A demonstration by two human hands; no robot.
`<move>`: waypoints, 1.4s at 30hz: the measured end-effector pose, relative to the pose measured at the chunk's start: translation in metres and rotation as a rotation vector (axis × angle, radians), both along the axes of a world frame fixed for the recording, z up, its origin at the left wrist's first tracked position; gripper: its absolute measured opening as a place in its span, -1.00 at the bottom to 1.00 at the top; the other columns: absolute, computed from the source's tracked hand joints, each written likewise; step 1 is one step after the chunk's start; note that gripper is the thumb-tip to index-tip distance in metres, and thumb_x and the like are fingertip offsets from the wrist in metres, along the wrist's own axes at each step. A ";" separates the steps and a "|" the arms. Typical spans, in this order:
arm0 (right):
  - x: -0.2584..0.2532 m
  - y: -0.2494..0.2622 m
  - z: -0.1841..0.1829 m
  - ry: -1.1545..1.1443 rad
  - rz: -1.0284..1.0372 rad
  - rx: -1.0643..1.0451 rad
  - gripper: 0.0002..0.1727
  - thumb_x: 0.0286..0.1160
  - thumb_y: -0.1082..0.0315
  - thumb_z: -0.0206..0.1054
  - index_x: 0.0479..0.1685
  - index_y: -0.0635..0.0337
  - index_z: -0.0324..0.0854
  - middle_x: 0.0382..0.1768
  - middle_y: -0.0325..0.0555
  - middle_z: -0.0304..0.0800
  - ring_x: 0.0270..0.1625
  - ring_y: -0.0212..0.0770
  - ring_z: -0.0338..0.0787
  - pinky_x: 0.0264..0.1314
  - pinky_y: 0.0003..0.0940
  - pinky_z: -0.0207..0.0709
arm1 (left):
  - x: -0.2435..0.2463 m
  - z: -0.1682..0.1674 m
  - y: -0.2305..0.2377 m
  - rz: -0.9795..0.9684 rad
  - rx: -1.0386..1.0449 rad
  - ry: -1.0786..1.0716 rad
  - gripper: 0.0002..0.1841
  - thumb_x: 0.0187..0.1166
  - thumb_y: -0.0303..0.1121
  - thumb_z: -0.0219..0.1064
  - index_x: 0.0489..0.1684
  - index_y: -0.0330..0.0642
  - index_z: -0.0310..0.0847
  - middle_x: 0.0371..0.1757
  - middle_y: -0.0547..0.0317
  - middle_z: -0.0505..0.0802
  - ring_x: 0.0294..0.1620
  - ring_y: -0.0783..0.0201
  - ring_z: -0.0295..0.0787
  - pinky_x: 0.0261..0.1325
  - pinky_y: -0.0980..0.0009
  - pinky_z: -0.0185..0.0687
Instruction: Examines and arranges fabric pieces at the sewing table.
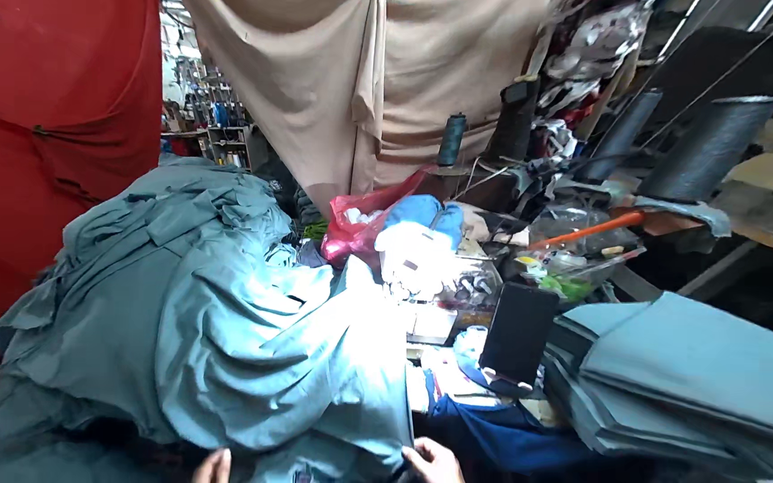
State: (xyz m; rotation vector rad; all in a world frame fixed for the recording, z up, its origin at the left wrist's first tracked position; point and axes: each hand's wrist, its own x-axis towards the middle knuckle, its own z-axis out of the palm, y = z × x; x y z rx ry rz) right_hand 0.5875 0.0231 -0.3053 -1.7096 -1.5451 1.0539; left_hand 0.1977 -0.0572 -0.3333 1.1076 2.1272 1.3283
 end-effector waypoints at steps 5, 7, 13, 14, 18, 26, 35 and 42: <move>0.004 0.004 0.010 -0.071 0.022 -0.050 -0.70 0.42 0.24 0.53 -0.09 0.34 0.81 -0.16 0.14 0.87 0.00 0.01 0.83 0.23 0.02 0.60 | -0.042 0.016 0.040 0.205 -0.034 -0.262 -0.11 0.51 -0.31 0.53 0.76 -0.50 0.02 0.69 -0.46 0.38 0.72 -0.18 0.32 0.74 0.02 0.25; 0.005 0.002 0.015 -0.099 0.018 -0.064 -0.70 0.47 0.27 0.49 -0.02 0.35 0.80 -0.09 0.16 0.87 0.07 0.01 0.83 0.29 0.00 0.58 | -0.038 0.019 0.048 0.151 -0.134 -0.291 -0.45 0.61 -0.33 0.45 0.46 -0.54 0.47 0.46 -0.38 0.66 0.56 -0.08 0.55 0.63 0.02 0.38; 0.013 -0.002 0.019 -0.104 -0.012 -0.041 -0.76 0.45 0.35 0.44 -0.06 0.35 0.79 -0.10 0.15 0.86 0.05 -0.01 0.83 0.25 -0.03 0.60 | -0.011 0.038 0.011 0.068 -0.179 -0.065 -0.54 0.79 -0.26 0.21 0.14 -0.71 0.61 0.13 -0.57 0.76 0.29 -0.27 0.69 0.47 -0.16 0.43; 0.014 -0.001 0.019 -0.088 0.012 -0.034 -0.76 0.43 0.34 0.46 -0.08 0.37 0.78 -0.12 0.15 0.85 0.03 -0.01 0.82 0.24 -0.03 0.60 | -0.013 0.055 0.001 0.039 -0.088 -0.009 -0.57 0.78 -0.32 0.19 0.12 -0.73 0.60 0.08 -0.55 0.78 0.22 -0.19 0.76 0.43 -0.08 0.52; 0.000 0.002 0.014 0.203 0.207 -0.010 -0.77 0.38 0.31 0.50 -0.20 0.33 0.73 -0.32 -0.14 0.76 -0.25 -0.38 0.70 -0.05 -0.39 0.61 | -0.065 0.169 -0.019 0.108 0.360 0.109 -0.57 0.82 -0.42 0.06 0.33 -0.80 0.36 0.20 -0.35 0.72 0.22 0.49 0.69 0.42 0.51 0.55; -0.069 -0.018 0.053 0.586 0.505 -0.145 -0.86 0.52 0.28 0.41 -0.22 0.16 0.73 -0.46 -0.41 0.74 -0.40 -0.55 0.68 -0.24 -0.52 0.60 | -0.157 0.273 0.035 0.099 0.269 0.666 -0.54 0.81 -0.23 0.18 0.19 -0.66 0.55 0.07 -0.60 0.74 0.07 -0.28 0.73 0.28 -0.13 0.54; -0.050 -0.033 0.054 0.453 0.366 -0.043 -0.84 0.51 0.31 0.39 -0.23 0.24 0.73 -0.43 -0.35 0.72 -0.37 -0.57 0.65 -0.19 -0.57 0.58 | -0.137 0.245 0.057 0.021 0.162 0.634 -0.57 0.82 -0.25 0.18 0.08 -0.64 0.61 -0.04 -0.61 0.75 0.00 -0.49 0.70 0.17 -0.43 0.45; -0.052 -0.035 0.044 0.387 0.285 -0.015 -0.77 0.34 0.21 0.55 -0.35 0.18 0.72 -0.53 -0.39 0.66 -0.47 -0.58 0.58 -0.32 -0.58 0.49 | -0.136 0.247 0.050 0.007 0.076 0.335 -0.66 0.75 -0.28 0.28 0.08 -0.51 0.64 -0.11 -0.31 0.77 -0.17 0.02 0.66 0.06 -0.07 0.54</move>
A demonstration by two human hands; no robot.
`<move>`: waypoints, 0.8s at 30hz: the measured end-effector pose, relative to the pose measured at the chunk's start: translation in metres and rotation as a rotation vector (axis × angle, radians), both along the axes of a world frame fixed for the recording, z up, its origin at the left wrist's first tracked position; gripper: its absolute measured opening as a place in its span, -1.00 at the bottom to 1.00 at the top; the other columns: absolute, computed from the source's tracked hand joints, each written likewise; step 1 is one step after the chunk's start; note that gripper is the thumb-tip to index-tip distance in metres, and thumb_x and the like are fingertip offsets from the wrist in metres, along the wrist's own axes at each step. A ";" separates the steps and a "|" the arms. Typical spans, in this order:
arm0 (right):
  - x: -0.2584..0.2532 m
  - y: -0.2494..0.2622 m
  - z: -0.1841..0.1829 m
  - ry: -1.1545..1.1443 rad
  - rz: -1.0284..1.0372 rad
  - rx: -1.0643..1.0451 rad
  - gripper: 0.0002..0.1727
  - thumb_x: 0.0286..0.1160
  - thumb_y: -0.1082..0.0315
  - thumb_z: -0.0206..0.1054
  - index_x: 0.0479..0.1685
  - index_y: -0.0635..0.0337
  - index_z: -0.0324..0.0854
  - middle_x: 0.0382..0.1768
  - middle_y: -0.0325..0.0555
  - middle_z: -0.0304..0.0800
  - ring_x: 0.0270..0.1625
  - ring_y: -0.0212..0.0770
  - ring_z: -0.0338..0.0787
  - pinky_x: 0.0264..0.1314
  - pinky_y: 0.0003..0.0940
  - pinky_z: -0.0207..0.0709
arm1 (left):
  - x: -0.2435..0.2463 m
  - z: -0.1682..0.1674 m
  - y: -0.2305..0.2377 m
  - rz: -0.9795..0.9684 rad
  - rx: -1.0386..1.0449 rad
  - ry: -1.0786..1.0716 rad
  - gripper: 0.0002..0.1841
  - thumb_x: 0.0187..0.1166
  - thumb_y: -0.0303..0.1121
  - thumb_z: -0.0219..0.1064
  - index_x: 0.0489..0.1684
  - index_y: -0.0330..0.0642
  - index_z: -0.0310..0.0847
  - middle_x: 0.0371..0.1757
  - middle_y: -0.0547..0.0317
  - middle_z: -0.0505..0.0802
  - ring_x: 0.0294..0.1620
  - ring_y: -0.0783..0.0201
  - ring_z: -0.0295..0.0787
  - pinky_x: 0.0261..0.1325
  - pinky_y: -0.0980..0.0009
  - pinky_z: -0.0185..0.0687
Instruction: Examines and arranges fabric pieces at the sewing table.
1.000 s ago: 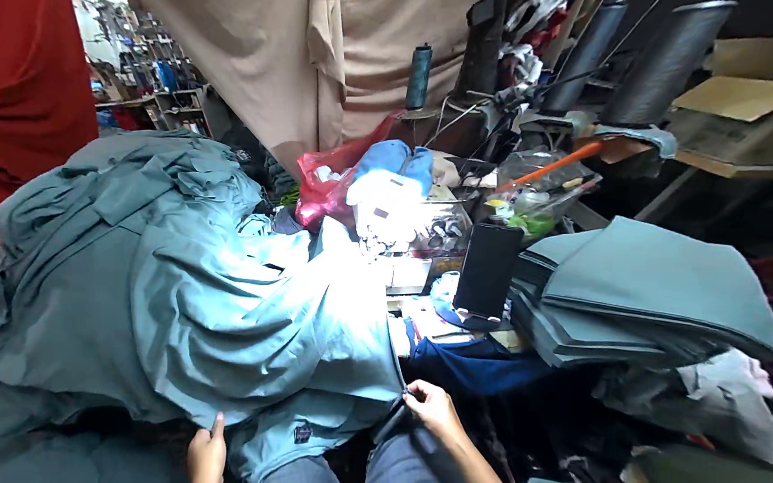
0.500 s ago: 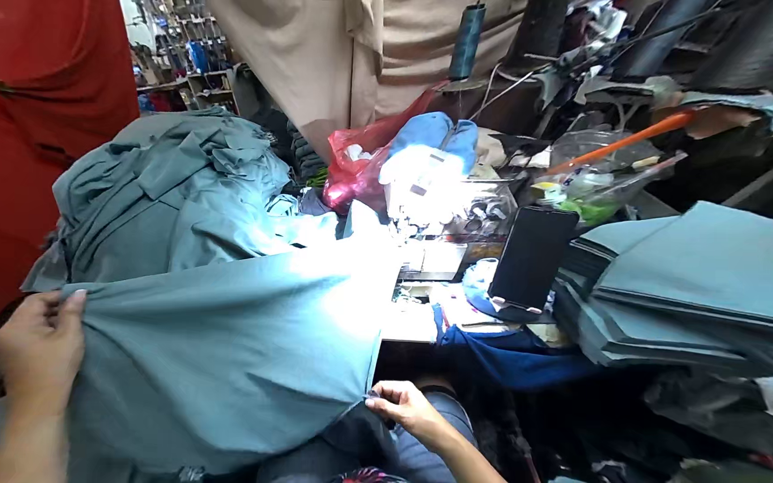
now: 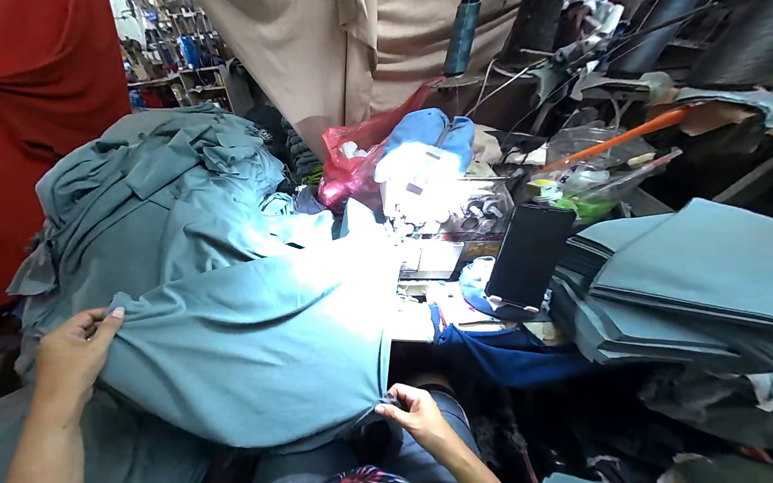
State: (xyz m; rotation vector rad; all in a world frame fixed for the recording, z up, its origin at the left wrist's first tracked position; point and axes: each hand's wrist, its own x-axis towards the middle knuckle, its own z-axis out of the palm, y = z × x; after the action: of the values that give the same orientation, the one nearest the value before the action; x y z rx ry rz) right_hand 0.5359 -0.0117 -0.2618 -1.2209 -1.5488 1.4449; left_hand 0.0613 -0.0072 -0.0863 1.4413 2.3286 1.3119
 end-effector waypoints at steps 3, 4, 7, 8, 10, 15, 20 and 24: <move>0.002 0.001 0.000 -0.096 0.017 0.018 -0.75 0.40 0.19 0.49 -0.38 0.22 0.70 -0.55 -0.36 0.61 -0.47 -0.54 0.54 -0.30 -0.51 0.46 | -0.004 0.001 -0.004 -0.022 -0.101 -0.142 -0.66 0.75 -0.24 0.27 0.09 -0.44 0.65 -0.11 -0.19 0.78 -0.17 0.13 0.66 0.05 -0.01 0.56; 0.004 0.002 0.000 -0.123 0.026 0.027 -0.74 0.41 0.18 0.48 -0.38 0.23 0.70 -0.55 -0.33 0.62 -0.46 -0.52 0.54 -0.29 -0.49 0.45 | -0.006 0.000 -0.005 -0.051 -0.147 -0.180 -0.67 0.76 -0.25 0.25 0.07 -0.43 0.66 -0.11 -0.15 0.78 -0.17 0.17 0.66 0.06 0.02 0.56; 0.008 0.004 -0.001 -0.189 0.058 0.039 -0.69 0.48 0.15 0.43 -0.33 0.27 0.73 -0.52 -0.22 0.67 -0.44 -0.43 0.60 -0.24 -0.39 0.51 | -0.011 -0.005 -0.007 -0.115 -0.222 -0.238 -0.77 0.74 -0.33 0.26 -0.08 -0.39 0.68 -0.28 0.05 0.77 -0.32 0.35 0.63 -0.11 0.24 0.58; 0.009 0.004 0.000 -0.194 0.063 0.041 -0.69 0.50 0.16 0.41 -0.31 0.29 0.75 -0.50 -0.21 0.69 -0.43 -0.43 0.61 -0.24 -0.40 0.53 | -0.012 -0.007 -0.007 -0.132 -0.214 -0.254 -0.81 0.73 -0.37 0.27 -0.14 -0.35 0.67 -0.35 0.13 0.75 -0.39 0.42 0.63 -0.19 0.36 0.59; 0.010 0.004 -0.001 -0.171 0.049 0.036 -0.72 0.50 0.18 0.41 -0.30 0.26 0.77 -0.51 -0.26 0.71 -0.45 -0.49 0.61 -0.26 -0.45 0.53 | -0.012 -0.008 -0.008 -0.156 -0.181 -0.320 -0.87 0.71 -0.43 0.27 -0.15 -0.33 0.63 -0.41 0.19 0.75 -0.45 0.47 0.66 -0.29 0.47 0.63; 0.006 0.000 0.002 0.015 -0.033 -0.046 -0.84 0.43 0.28 0.47 -0.30 0.20 0.77 -0.54 -0.41 0.72 -0.53 -0.61 0.60 -0.40 -0.62 0.52 | -0.001 0.002 -0.011 -0.168 -0.205 -0.339 -0.91 0.68 -0.51 0.26 -0.06 -0.36 0.62 -0.35 0.19 0.79 -0.40 0.50 0.70 -0.25 0.52 0.65; 0.004 -0.005 0.006 0.165 -0.051 -0.101 -0.89 0.46 0.32 0.45 -0.30 0.18 0.78 -0.54 -0.41 0.76 -0.54 -0.58 0.65 -0.43 -0.60 0.56 | 0.002 0.015 -0.013 -0.136 -0.080 -0.253 -0.87 0.60 -0.52 0.36 -0.03 -0.40 0.64 -0.29 0.12 0.79 -0.35 0.46 0.69 -0.18 0.45 0.65; 0.007 -0.012 0.032 0.250 -0.014 -0.022 -0.95 0.45 0.41 0.45 -0.30 0.19 0.79 -0.45 -0.40 0.81 -0.40 -0.59 0.71 -0.25 -0.56 0.64 | -0.015 0.032 -0.015 -0.140 0.251 -0.321 -0.86 0.58 -0.51 0.33 -0.01 -0.24 0.59 -0.31 0.48 0.83 -0.34 0.70 0.78 -0.19 0.66 0.77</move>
State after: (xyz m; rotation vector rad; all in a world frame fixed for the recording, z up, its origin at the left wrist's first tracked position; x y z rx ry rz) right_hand 0.5426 -0.0236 -0.2294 -1.0173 -1.3555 1.5437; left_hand 0.0460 -0.0221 -0.0543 1.3079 1.8824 1.6972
